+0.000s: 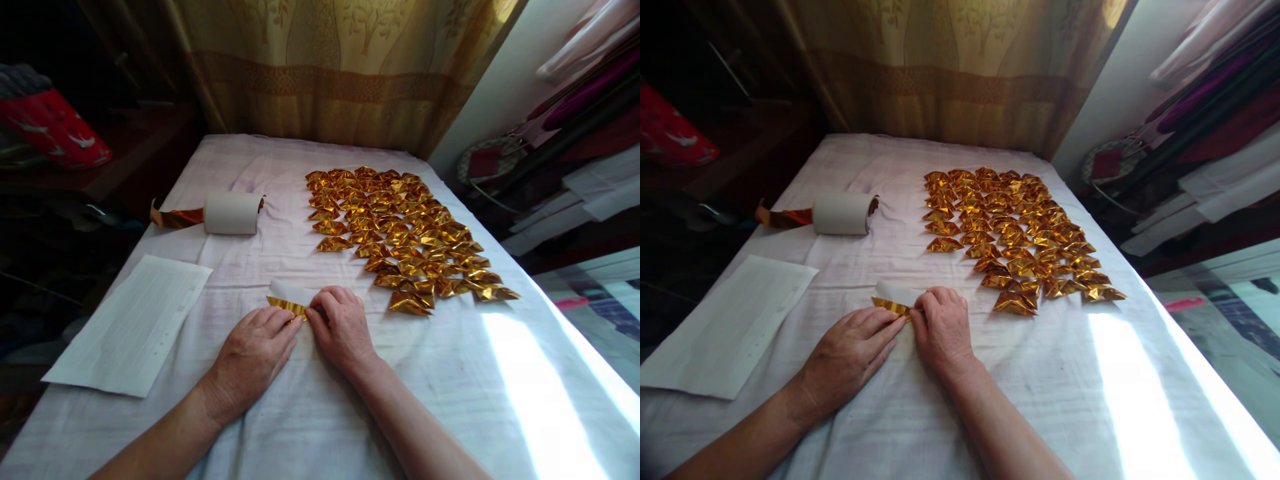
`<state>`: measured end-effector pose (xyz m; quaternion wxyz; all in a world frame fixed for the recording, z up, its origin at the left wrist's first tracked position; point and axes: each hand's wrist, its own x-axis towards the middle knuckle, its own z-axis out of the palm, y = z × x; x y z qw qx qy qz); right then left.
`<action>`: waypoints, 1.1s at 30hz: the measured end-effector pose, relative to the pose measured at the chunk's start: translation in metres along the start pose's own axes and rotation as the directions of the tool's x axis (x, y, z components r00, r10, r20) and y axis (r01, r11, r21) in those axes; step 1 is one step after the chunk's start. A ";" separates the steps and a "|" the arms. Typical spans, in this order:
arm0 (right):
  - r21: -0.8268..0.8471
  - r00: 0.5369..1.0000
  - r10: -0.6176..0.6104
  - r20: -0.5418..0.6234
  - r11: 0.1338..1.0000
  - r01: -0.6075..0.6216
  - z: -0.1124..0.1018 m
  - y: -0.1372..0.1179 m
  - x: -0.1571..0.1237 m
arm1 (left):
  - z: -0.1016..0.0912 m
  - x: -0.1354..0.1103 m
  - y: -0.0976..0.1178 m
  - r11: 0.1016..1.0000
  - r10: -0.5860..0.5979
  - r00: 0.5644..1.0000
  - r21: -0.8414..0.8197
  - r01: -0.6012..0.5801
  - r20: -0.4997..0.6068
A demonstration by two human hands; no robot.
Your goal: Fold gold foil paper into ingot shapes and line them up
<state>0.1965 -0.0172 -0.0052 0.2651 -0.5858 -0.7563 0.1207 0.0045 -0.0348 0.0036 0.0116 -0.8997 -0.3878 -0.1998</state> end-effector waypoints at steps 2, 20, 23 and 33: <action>0.014 1.000 -0.005 0.003 1.000 0.005 0.001 0.001 -0.001 | 0.000 0.000 0.000 1.000 -0.004 1.000 -0.005 0.004 0.007; -0.043 0.954 -0.293 -0.055 0.956 0.291 -0.001 -0.003 -0.010 | -0.007 0.001 0.003 0.996 -0.005 0.984 0.090 -0.011 0.178; -0.019 0.959 -0.281 -0.038 0.960 0.281 0.000 -0.002 -0.010 | -0.005 -0.002 0.000 0.995 0.023 0.988 0.096 -0.037 0.152; 0.003 0.977 -0.214 -0.009 0.977 0.214 -0.001 -0.004 -0.011 | -0.005 -0.005 -0.011 0.995 0.086 0.996 -0.056 -0.087 -0.023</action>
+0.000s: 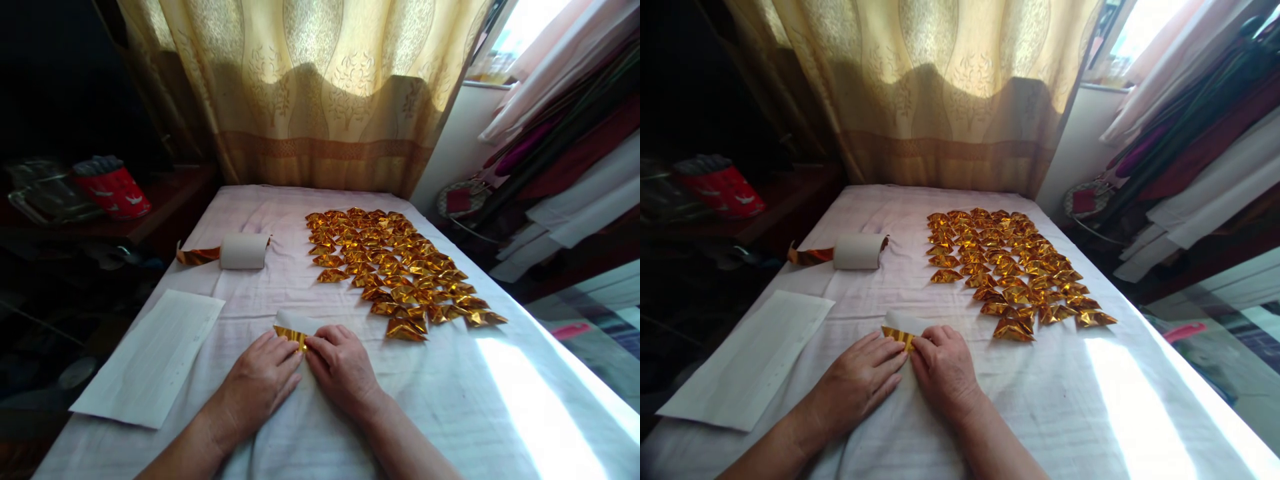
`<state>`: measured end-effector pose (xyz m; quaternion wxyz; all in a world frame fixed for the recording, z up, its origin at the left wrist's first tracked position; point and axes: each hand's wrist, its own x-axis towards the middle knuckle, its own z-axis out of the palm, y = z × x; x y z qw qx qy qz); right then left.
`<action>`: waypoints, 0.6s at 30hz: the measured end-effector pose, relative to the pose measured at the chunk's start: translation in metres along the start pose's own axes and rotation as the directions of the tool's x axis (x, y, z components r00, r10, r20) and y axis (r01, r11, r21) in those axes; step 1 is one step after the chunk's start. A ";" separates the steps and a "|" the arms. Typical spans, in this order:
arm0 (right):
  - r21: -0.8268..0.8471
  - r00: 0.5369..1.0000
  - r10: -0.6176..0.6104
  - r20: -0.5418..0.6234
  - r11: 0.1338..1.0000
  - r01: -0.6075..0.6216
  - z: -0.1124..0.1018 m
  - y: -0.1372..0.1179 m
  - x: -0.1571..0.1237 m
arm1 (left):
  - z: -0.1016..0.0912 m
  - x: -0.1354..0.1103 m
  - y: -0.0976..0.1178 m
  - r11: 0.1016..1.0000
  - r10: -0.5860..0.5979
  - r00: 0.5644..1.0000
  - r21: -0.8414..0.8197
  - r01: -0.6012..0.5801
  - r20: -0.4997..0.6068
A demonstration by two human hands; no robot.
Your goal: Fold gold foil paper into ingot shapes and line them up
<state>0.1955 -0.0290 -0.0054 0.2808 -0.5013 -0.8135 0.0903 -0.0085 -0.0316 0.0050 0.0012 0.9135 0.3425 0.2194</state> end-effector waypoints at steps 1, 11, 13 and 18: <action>0.001 1.000 0.002 0.004 1.000 -0.002 -0.001 0.000 0.000 | 0.001 0.000 -0.003 0.999 -0.011 0.999 -0.050 0.009 -0.031; -0.023 1.000 0.000 0.013 1.000 0.000 -0.001 0.000 0.001 | 0.001 -0.001 -0.027 0.978 -0.191 0.978 -0.103 0.181 -0.089; -0.025 1.000 -0.003 0.021 1.000 0.003 -0.002 0.000 0.001 | 0.002 -0.002 -0.029 0.980 -0.192 0.979 -0.063 0.187 -0.070; -0.017 0.999 0.008 0.047 1.000 -0.007 -0.005 0.001 0.001 | 0.003 -0.003 -0.032 0.977 -0.209 0.977 -0.051 0.207 -0.045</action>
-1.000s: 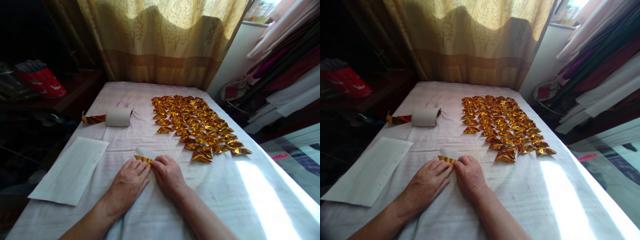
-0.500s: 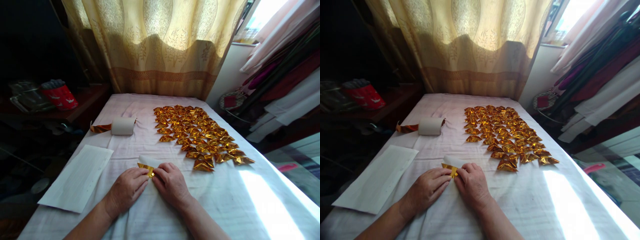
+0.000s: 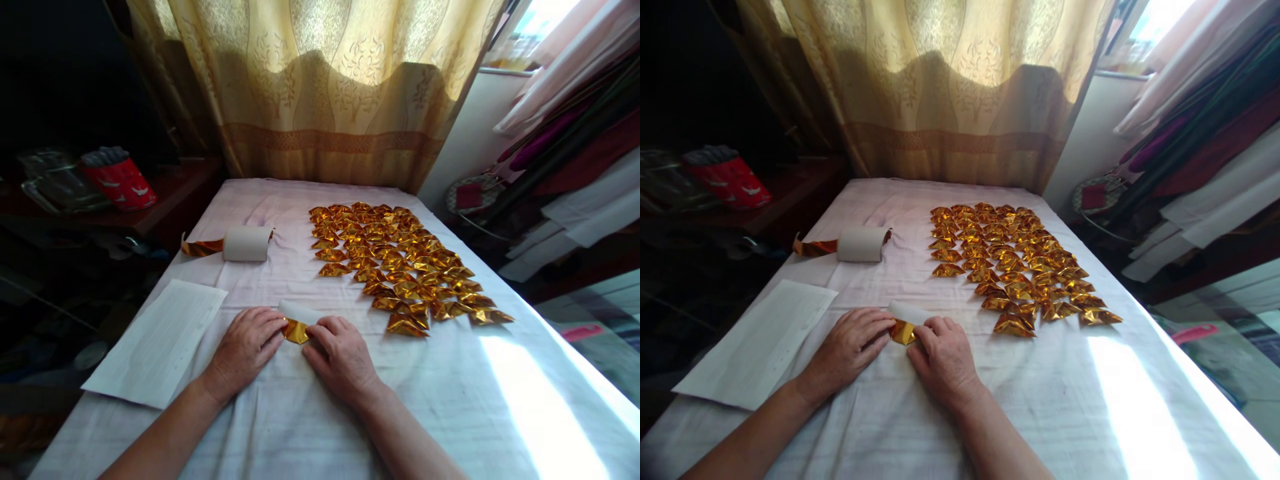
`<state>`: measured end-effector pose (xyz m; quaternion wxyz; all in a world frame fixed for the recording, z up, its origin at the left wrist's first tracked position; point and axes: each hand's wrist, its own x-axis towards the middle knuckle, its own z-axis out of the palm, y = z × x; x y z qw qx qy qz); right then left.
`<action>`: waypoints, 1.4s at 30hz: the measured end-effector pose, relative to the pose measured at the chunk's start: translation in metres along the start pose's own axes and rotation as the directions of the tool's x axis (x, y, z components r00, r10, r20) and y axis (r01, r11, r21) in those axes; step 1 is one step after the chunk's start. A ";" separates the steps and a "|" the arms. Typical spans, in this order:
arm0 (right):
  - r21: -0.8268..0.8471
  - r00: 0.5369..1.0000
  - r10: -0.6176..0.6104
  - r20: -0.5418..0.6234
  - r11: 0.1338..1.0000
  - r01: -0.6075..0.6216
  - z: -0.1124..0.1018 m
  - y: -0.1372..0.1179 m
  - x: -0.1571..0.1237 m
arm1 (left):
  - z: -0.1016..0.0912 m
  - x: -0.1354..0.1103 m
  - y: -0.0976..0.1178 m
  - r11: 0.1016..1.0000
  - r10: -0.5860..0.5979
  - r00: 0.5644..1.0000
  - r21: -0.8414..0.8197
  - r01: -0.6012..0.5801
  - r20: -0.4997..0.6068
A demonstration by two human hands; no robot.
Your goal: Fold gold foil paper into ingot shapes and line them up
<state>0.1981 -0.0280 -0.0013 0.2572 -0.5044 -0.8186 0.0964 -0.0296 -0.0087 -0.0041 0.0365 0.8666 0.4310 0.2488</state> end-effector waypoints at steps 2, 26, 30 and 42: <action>0.009 1.000 0.000 0.004 1.000 0.000 0.000 0.001 0.000 | -0.001 0.001 0.000 1.000 0.001 1.000 -0.015 -0.001 0.010; -0.022 0.994 -0.099 0.044 0.995 0.100 -0.005 0.010 0.003 | -0.007 0.003 0.010 0.995 0.061 0.993 -0.090 -0.052 0.097; -0.035 0.992 -0.107 0.069 0.993 0.110 -0.007 0.009 0.003 | -0.007 0.002 0.011 0.994 0.065 0.994 -0.093 -0.057 0.087; 0.051 0.998 -0.024 0.056 0.998 0.021 -0.001 0.012 0.005 | -0.004 0.003 0.010 0.993 0.019 0.997 -0.117 -0.011 0.069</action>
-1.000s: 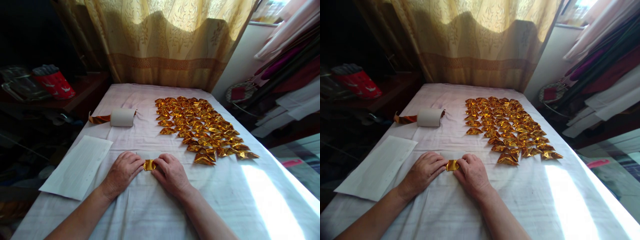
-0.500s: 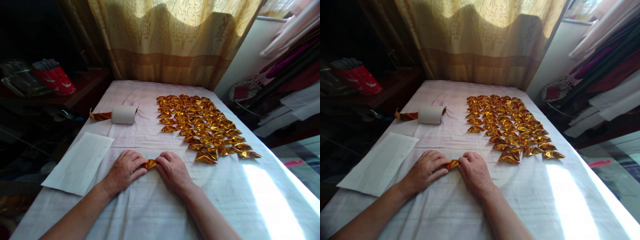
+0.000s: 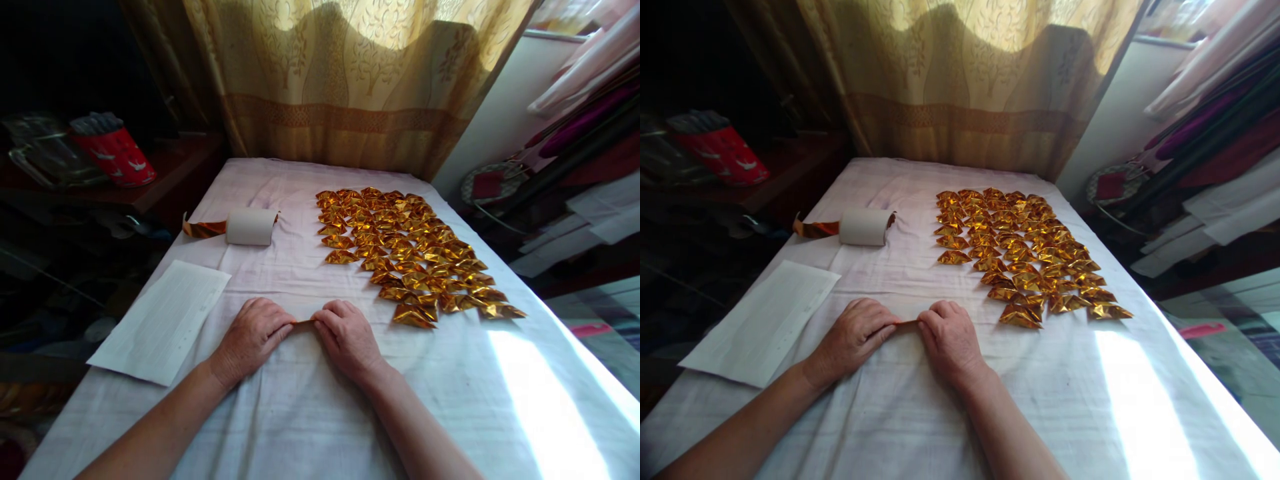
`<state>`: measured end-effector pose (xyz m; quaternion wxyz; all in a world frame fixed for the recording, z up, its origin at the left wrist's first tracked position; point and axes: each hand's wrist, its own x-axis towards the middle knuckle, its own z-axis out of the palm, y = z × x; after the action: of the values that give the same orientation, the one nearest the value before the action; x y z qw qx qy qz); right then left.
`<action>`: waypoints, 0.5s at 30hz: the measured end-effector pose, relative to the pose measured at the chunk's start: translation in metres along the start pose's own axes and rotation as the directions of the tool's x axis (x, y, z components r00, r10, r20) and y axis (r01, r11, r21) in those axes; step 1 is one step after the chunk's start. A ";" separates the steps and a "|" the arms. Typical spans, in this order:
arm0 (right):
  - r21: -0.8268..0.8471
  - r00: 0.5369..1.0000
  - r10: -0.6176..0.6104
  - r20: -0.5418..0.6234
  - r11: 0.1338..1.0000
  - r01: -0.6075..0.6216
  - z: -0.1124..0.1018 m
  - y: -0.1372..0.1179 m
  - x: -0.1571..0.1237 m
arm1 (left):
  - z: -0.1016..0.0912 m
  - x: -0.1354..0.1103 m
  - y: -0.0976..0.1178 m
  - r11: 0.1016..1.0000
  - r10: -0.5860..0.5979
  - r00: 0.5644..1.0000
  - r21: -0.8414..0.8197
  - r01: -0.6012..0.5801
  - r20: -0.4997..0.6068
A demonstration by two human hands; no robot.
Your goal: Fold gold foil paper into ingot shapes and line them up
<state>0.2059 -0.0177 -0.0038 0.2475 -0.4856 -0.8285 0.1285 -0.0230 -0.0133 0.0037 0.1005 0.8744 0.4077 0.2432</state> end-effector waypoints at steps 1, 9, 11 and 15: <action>-0.004 1.000 0.017 0.005 1.000 -0.017 0.001 -0.001 0.001 | 0.001 0.000 0.000 1.000 -0.010 1.000 0.004 0.010 -0.005; -0.146 0.987 0.146 0.063 0.980 -0.136 0.001 -0.011 0.010 | 0.010 -0.001 0.004 0.986 -0.137 0.989 0.088 0.141 -0.047; -0.174 0.982 0.173 0.072 0.972 -0.159 0.001 -0.011 0.013 | 0.011 0.000 0.005 0.981 -0.150 0.987 0.115 0.155 -0.052; -0.155 0.979 0.193 0.068 0.971 -0.181 0.004 -0.009 0.015 | 0.012 0.000 0.007 0.974 -0.174 0.983 0.134 0.181 -0.065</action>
<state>0.1909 -0.0089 0.0015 0.1633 -0.5727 -0.7959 0.1092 -0.0123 -0.0172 -0.0042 0.0497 0.8326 0.5027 0.2271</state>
